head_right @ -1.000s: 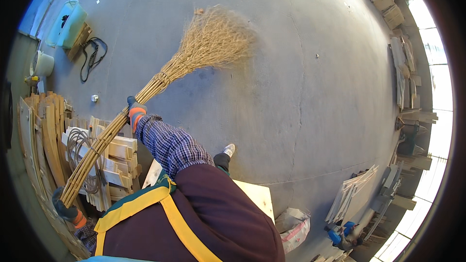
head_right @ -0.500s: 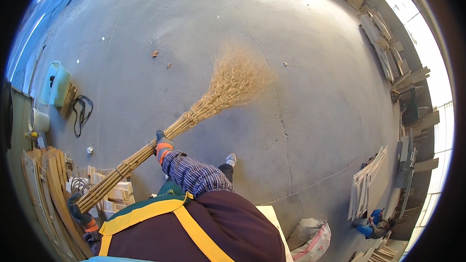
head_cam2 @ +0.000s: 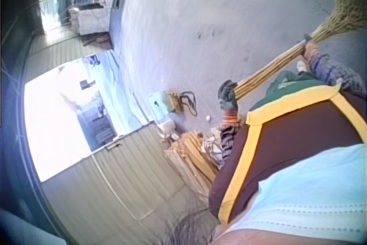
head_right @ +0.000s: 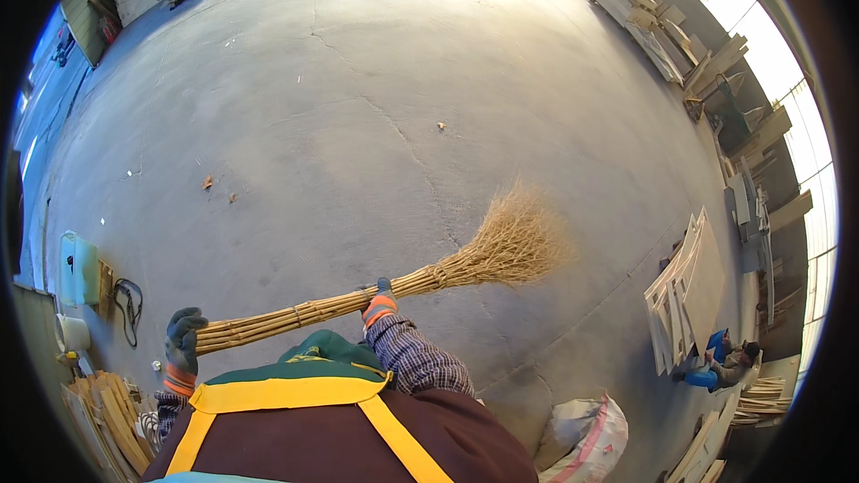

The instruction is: The person sweeps a concrete floor in a workshop using a traditional straw broom. They move debris and dust across the floor in broad strokes, navigating around stacked materials and a workbench.

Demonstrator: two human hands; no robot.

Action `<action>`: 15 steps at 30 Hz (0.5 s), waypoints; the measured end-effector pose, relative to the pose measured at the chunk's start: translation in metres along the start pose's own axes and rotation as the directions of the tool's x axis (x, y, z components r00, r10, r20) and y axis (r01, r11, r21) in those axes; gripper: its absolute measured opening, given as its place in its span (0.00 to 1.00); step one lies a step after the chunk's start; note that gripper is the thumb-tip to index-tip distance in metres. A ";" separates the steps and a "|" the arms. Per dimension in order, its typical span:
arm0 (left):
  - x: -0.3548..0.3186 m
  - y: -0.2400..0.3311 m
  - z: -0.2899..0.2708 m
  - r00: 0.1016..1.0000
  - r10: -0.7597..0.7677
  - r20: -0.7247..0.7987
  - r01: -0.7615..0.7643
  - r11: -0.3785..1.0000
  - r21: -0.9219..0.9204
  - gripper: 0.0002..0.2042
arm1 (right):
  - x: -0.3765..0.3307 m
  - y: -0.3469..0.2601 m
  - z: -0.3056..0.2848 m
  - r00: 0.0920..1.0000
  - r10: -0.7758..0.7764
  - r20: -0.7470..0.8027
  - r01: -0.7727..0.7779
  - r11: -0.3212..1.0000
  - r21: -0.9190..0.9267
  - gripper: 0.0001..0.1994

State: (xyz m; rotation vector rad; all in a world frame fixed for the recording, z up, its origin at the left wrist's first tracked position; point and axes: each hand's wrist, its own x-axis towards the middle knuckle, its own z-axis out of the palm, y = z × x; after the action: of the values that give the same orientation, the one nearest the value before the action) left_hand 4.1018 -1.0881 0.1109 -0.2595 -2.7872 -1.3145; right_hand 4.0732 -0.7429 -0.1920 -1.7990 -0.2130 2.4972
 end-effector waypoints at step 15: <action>0.178 0.033 0.084 0.652 -0.359 0.667 -0.496 0.464 0.734 0.21 | 0.112 -0.073 -0.003 0.995 -0.002 -0.101 -0.011 0.992 -0.125 0.29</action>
State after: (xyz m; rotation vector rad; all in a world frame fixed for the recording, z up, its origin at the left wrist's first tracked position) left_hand 3.9343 -0.9791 0.1030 -1.0442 -3.5144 0.7127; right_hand 4.0375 -0.6561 -0.2876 -1.9683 -0.3690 2.4377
